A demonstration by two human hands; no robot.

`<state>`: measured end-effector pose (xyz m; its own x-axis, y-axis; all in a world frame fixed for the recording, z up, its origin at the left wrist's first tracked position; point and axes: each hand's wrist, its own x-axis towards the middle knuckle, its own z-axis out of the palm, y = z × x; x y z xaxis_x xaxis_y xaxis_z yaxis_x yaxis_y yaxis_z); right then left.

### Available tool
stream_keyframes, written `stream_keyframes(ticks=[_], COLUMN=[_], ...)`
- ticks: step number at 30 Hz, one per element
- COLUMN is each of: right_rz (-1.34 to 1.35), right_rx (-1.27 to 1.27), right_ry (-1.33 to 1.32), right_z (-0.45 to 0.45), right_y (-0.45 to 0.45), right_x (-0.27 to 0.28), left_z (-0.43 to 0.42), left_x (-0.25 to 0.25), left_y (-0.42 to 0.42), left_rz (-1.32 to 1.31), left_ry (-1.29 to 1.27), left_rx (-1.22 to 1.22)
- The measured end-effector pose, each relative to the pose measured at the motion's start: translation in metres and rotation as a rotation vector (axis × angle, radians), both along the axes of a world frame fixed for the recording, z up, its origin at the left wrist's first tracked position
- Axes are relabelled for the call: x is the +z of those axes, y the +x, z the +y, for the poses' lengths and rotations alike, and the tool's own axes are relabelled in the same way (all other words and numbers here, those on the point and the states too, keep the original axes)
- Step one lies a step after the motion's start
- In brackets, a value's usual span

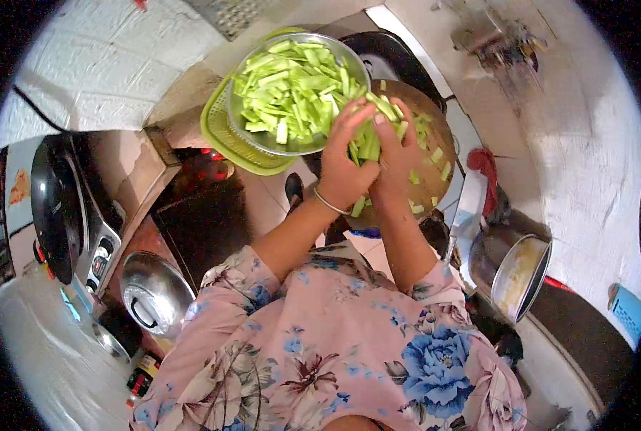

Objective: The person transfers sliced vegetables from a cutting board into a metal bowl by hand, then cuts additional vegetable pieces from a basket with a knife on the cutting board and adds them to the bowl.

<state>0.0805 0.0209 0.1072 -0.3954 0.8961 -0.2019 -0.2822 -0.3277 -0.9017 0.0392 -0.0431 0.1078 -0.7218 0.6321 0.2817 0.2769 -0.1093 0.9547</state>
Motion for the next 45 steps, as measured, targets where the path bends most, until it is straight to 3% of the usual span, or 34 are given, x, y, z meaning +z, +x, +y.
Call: stream_keyframes(ticks=[2, 3, 8, 10, 14, 16, 18, 22, 26, 28, 32, 34, 35, 36, 38, 39, 41, 45], right_rz=[-0.081, 0.018, 0.033, -0.137, -0.422, -0.479, -0.802, -0.772, -0.724, -0.743, -0.87, -0.755, -0.781, -0.783, -0.976, -0.98, -0.856, -0.919], right_rx=[0.11, 0.154, 0.312, 0.389, 0.522, 0.603, 0.933, 1.13, 1.028, 0.819, 0.689, 0.649, 0.662, 0.651, 0.758, 0.749, 0.822, 1.09], right_ry=[0.139, 0.111, 0.227, 0.642, 0.944, 0.996, 1.005, 1.044, 1.002, 0.674, 0.562, 1.231, 1.054, 1.043, 1.376, 1.367, 1.294, 1.426], right_z=[-0.001, -0.001, 0.015, 0.028, 0.05, 0.067, 0.079, 0.094, 0.118, 0.136, 0.182, 0.191, 0.173, 0.159, 0.137, 0.125, 0.101, 0.082], right_y=[-0.027, -0.042, -0.106, -0.119, -0.127, -0.136, -0.141, -0.141, -0.11, -0.081, -0.042, -0.033, -0.036, -0.036, -0.031, -0.021, 0.005, 0.054], right_x=[0.006, 0.0, -0.042, -0.059, -0.057, -0.067, -0.056, -0.037, -0.017, -0.025, -0.117, -0.151, -0.146, -0.146, -0.145, -0.142, -0.133, -0.11], left_z=[-0.004, -0.005, -0.014, -0.019, -0.03, -0.037, -0.043, -0.047, -0.048, -0.052, -0.048, -0.04, -0.034, -0.03, -0.029, -0.031, -0.033, -0.046], left_x=[-0.001, -0.003, -0.026, -0.04, -0.061, -0.061, -0.061, -0.064, -0.074, -0.057, -0.025, -0.005, 0.008, 0.009, 0.007, 0.005, -0.024, -0.082], left_y=[-0.023, -0.034, -0.086, -0.101, -0.126, -0.137, -0.148, -0.163, -0.174, -0.168, -0.144, -0.115, -0.094, -0.075, -0.035, -0.016, 0.013, 0.033], left_rz=[0.079, 0.039, 0.034, 0.144, 0.243, 0.234, 0.207, 0.189, 0.088, 0.103, 0.332, 0.425, 0.427, 0.416, 0.356, 0.306, 0.184, 0.201], left_ry=[-0.036, -0.007, -0.025, -0.16, -0.256, -0.297, -0.349, -0.321, -0.226, -0.229, -0.307, -0.234, -0.224, -0.18, -0.137, -0.134, -0.058, -0.306], left_rx=[0.14, 0.186, 0.266, 0.292, 0.321, 0.33, 0.278, 0.231, 0.23, 0.236, 0.277, 0.259, 0.258, 0.198, 0.03, -0.08, -0.272, -0.363])
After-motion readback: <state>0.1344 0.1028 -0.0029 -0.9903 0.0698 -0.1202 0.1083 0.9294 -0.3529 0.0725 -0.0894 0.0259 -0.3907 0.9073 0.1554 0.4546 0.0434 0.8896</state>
